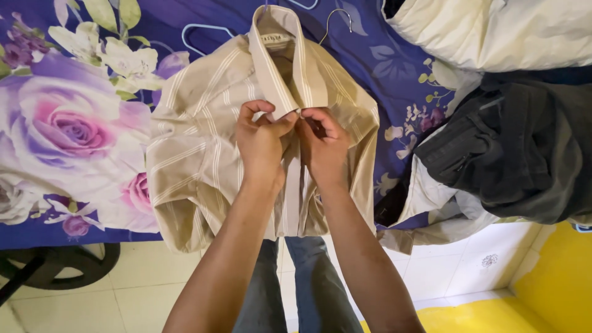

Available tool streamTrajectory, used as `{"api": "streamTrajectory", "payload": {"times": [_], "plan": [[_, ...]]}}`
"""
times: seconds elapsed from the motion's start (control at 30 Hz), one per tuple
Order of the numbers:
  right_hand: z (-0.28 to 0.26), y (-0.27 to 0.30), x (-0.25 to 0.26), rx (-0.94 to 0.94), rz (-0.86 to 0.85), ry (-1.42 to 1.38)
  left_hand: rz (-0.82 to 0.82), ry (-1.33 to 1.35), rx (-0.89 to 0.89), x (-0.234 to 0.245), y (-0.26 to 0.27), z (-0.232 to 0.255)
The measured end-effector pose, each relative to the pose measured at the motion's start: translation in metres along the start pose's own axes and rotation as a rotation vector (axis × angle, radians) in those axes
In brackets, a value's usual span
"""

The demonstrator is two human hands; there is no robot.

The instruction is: Button a shirt and place it on a hanger to hang it on a wall hook.

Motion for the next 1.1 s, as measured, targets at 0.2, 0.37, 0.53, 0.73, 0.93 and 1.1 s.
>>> {"api": "streamTrajectory", "payload": {"times": [0.2, 0.37, 0.53, 0.73, 0.93, 1.1], "plan": [[0.029, -0.001, 0.004, -0.066, 0.025, -0.37, 0.016, 0.033, -0.051, -0.003, -0.003, 0.002], [0.031, -0.002, 0.002, -0.054, -0.021, -0.422, 0.045, -0.009, -0.052, -0.005, -0.003, 0.002], [0.035, -0.002, -0.001, -0.102, 0.001, -0.502, 0.028, -0.038, -0.095, -0.009, -0.004, 0.005], [0.036, -0.001, -0.003, -0.112, 0.055, -0.47, 0.0, -0.049, -0.097, -0.016, -0.001, 0.008], [0.008, 0.002, 0.002, 0.039, 0.143, -0.117, -0.057, 0.102, -0.05, -0.015, -0.005, 0.001], [0.011, -0.008, 0.017, 0.1, 0.131, 0.128, -0.206, -0.746, -0.553, -0.028, 0.008, 0.053]]}}
Point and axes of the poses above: each hand's wrist, its own y-axis away from the middle knuckle, its own x-axis out of the back of the hand, z = x × y, the point moved 8 cm from there along -y, towards the middle knuckle, and after that the axes turned 8 degrees about y, right-handed, at the moved point
